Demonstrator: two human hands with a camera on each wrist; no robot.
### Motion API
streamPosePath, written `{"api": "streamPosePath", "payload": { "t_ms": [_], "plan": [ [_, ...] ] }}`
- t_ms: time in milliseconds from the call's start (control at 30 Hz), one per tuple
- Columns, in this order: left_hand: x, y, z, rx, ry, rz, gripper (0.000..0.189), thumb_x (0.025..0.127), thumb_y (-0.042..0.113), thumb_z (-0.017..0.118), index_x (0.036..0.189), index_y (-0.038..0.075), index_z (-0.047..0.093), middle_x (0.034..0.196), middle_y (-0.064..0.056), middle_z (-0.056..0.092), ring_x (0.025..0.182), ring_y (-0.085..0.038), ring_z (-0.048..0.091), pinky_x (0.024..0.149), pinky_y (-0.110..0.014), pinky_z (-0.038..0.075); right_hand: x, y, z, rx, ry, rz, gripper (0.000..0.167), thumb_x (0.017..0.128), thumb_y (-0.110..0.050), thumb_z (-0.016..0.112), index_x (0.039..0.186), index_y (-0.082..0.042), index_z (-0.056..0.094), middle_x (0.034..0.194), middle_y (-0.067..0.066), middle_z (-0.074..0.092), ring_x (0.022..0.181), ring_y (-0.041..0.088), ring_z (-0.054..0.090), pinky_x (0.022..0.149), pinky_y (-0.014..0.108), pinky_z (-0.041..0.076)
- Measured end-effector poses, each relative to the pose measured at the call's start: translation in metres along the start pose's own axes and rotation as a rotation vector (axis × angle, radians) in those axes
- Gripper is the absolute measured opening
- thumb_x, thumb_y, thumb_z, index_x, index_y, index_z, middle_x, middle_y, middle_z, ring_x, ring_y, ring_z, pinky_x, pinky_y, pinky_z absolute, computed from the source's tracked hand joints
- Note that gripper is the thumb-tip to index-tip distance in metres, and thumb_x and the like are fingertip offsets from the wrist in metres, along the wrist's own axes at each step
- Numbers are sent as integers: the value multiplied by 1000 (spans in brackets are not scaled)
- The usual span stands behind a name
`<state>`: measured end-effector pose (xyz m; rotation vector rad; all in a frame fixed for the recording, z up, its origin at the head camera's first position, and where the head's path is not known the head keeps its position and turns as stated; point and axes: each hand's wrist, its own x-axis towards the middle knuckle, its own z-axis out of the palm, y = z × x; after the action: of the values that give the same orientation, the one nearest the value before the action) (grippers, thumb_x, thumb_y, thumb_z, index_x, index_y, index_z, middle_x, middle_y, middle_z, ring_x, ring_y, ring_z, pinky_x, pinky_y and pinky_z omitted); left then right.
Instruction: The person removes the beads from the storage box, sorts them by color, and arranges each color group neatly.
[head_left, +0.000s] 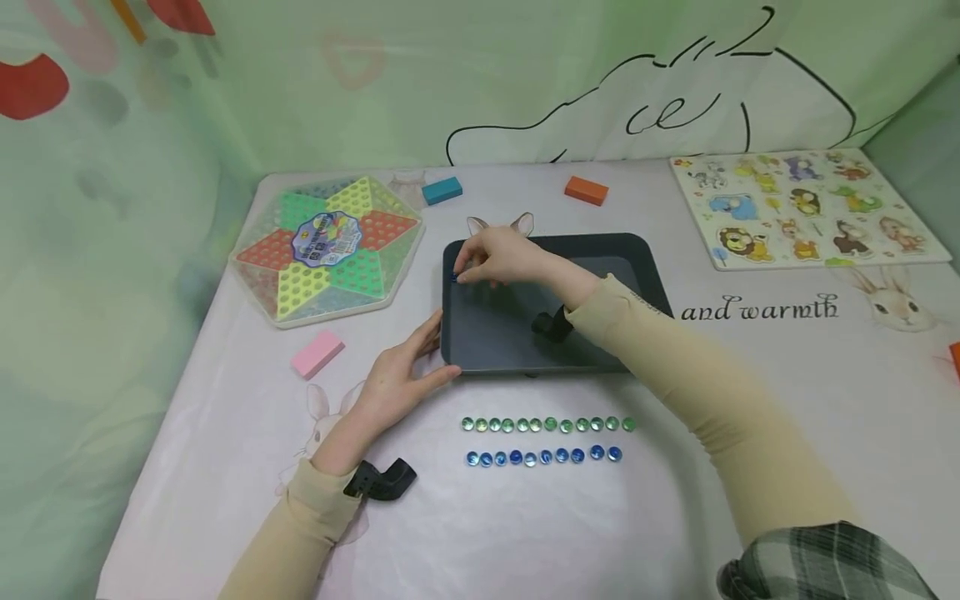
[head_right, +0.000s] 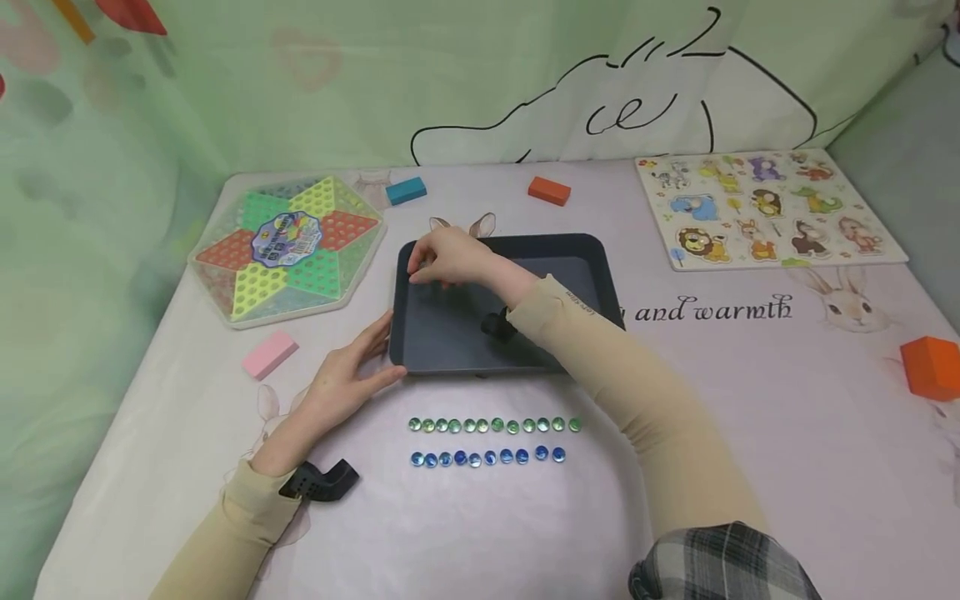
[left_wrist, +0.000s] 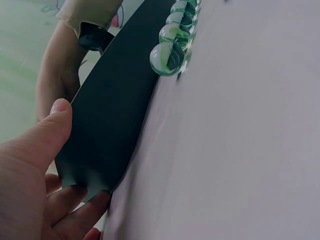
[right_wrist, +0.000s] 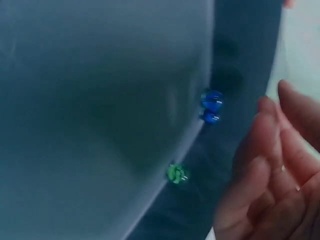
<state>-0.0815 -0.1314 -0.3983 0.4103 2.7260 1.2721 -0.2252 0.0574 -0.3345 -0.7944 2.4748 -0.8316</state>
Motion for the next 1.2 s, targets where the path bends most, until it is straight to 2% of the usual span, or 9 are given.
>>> {"api": "streamPosePath", "payload": {
  "t_ms": [67,200,333,833,1033,1200],
  "plan": [
    [0,1,0,3,1,-4,78,83,41,66,147,25,25,134,-6,53,119,-21,54,102,-45,37,3,0,4,-97,12,32,20,86,-23,66,102,-12,68,77,8,65,55,19,59,52,26,45],
    [0,1,1,6,6,-3,78,83,41,66,147,25,25,134,-6,53,119,-21,54,102,-45,38,7,-3,9,-207,26,101,25,85,-26,67,107,-15,67,85,4,68,58,13,60,55,27,47],
    [1,1,2,5,5,0,77,83,40,67,147,24,26,133,-7,54,118,-21,54,102,-44,39,9,-4,12,-242,41,123,26,85,-27,68,108,-15,67,87,4,69,59,14,61,56,28,47],
    [0,1,1,15,6,2,77,83,39,67,147,22,26,133,-6,53,118,-21,55,101,-44,38,19,-1,19,-281,89,141,21,84,-28,68,101,-16,69,92,3,67,69,16,61,63,31,48],
    [0,0,1,13,9,8,77,83,39,67,147,22,27,132,-7,54,118,-21,55,101,-44,39,16,0,18,-263,64,126,20,84,-27,68,100,-15,69,89,3,68,66,15,61,62,30,48],
    [0,1,0,14,13,13,77,83,39,67,147,22,26,132,-7,54,118,-21,55,102,-44,38,8,2,10,-186,25,85,19,85,-26,67,98,-11,69,86,5,68,60,14,61,59,27,49]
  ]
}}
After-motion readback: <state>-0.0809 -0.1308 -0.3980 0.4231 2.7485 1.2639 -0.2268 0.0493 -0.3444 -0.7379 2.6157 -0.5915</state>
